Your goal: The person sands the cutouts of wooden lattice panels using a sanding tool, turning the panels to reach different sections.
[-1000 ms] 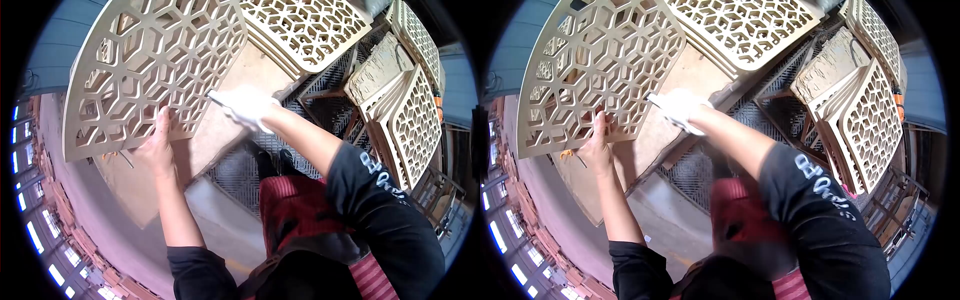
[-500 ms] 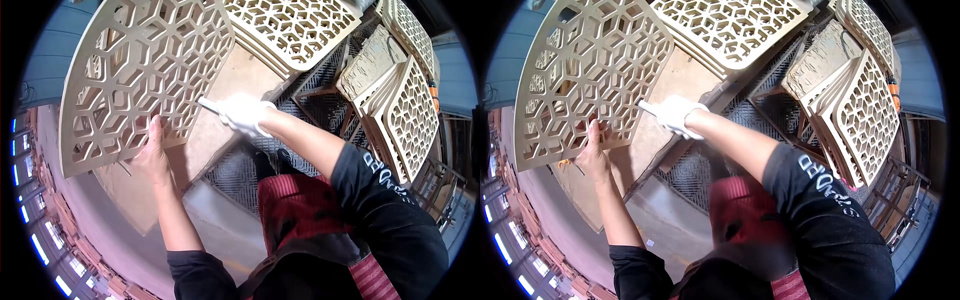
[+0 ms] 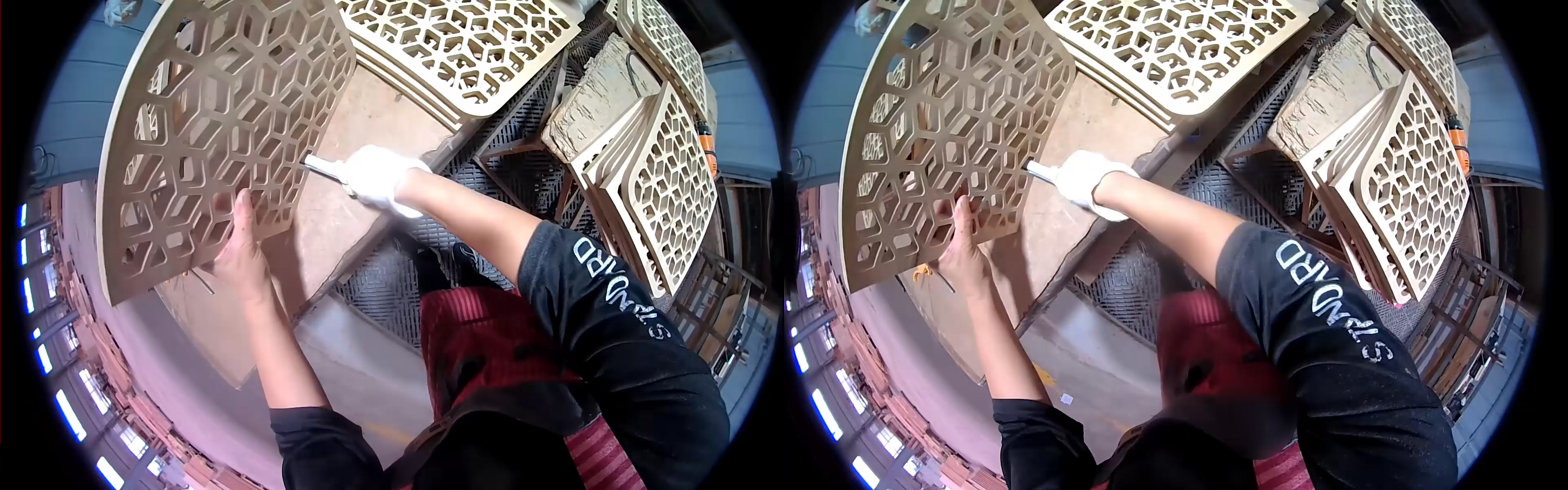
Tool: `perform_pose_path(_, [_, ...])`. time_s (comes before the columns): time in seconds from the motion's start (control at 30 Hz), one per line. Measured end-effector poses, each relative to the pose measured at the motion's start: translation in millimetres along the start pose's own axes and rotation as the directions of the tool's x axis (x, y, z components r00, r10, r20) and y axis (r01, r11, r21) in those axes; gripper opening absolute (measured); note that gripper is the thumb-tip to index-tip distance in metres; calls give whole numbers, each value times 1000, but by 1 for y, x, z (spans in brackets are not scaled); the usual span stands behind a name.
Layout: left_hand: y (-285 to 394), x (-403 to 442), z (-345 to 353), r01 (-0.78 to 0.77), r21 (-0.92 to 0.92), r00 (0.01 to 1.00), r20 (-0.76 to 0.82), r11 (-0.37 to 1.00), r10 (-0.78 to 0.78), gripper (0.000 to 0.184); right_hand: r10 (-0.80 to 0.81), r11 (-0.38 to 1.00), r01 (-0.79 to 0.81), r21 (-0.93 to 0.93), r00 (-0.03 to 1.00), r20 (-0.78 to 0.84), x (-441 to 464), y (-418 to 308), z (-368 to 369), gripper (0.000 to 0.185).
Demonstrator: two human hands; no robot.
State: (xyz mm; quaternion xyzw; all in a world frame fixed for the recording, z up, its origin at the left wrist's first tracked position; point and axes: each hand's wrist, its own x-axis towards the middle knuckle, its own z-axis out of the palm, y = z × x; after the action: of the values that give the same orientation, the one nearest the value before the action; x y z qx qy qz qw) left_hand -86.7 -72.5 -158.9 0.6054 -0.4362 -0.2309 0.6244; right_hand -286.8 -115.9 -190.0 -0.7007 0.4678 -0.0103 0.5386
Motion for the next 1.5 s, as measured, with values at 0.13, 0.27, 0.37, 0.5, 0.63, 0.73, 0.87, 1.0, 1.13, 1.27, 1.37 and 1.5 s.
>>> perform_pose_path(0.13, [-6, 17, -12, -86, 271, 995, 74, 959, 68, 19, -67, 979, 92, 182, 988, -140, -6, 23, 30, 48])
perform_pose_path(0.27, [-13, 34, -17, 36, 67, 996, 84, 997, -41, 18, -157, 977, 173, 125, 979, -128, -23, 39, 38, 47])
perform_pose_path(0.37, [-15, 38, -17, -23, 127, 998, 62, 992, 15, 17, -281, 960, 259, -108, 887, -367, -23, 46, 42, 65])
perform_pose_path(0.5, [-9, 41, -15, 111, 128, 994, -4, 985, -112, 21, -261, 954, 194, -228, 911, -320, -16, 43, 23, 29])
perform_pose_path(0.63, [-26, 54, -26, 63, 129, 996, 62, 990, -71, 20, -221, 969, 160, -186, 900, -375, -12, 43, 16, 19])
perform_pose_path(0.73, [-16, 51, -20, 95, 124, 994, 33, 988, -100, 19, -255, 950, 168, -264, 904, -344, -5, 37, 12, 20])
perform_pose_path(0.87, [-11, 39, -12, -26, 74, 998, 51, 997, 22, 18, -159, 978, 121, -170, 961, -228, -5, -5, -7, 16])
perform_pose_path(1.0, [-11, 31, -7, -78, 19, 997, 4, 997, 78, 19, -116, 965, 87, -249, 988, -105, 11, -22, -23, 57])
perform_pose_path(1.13, [-2, 27, -6, 126, 49, 992, -25, 991, -125, 19, -135, 932, 108, -345, 989, -55, 13, -28, -40, 56])
perform_pose_path(1.27, [-7, 26, -8, 23, 15, 1000, 10, 1000, -23, 20, -96, 961, 59, -269, 987, -125, 5, -42, -40, 47])
perform_pose_path(1.37, [-11, 23, -11, -18, 32, 1000, 19, 999, 17, 22, -333, 892, 210, -401, 905, -265, 46, -17, -20, 36])
perform_pose_path(1.5, [-1, 16, -6, 22, 29, 1000, 20, 999, -22, 31, -167, 951, 58, -303, 923, -347, 58, -38, -7, 30])
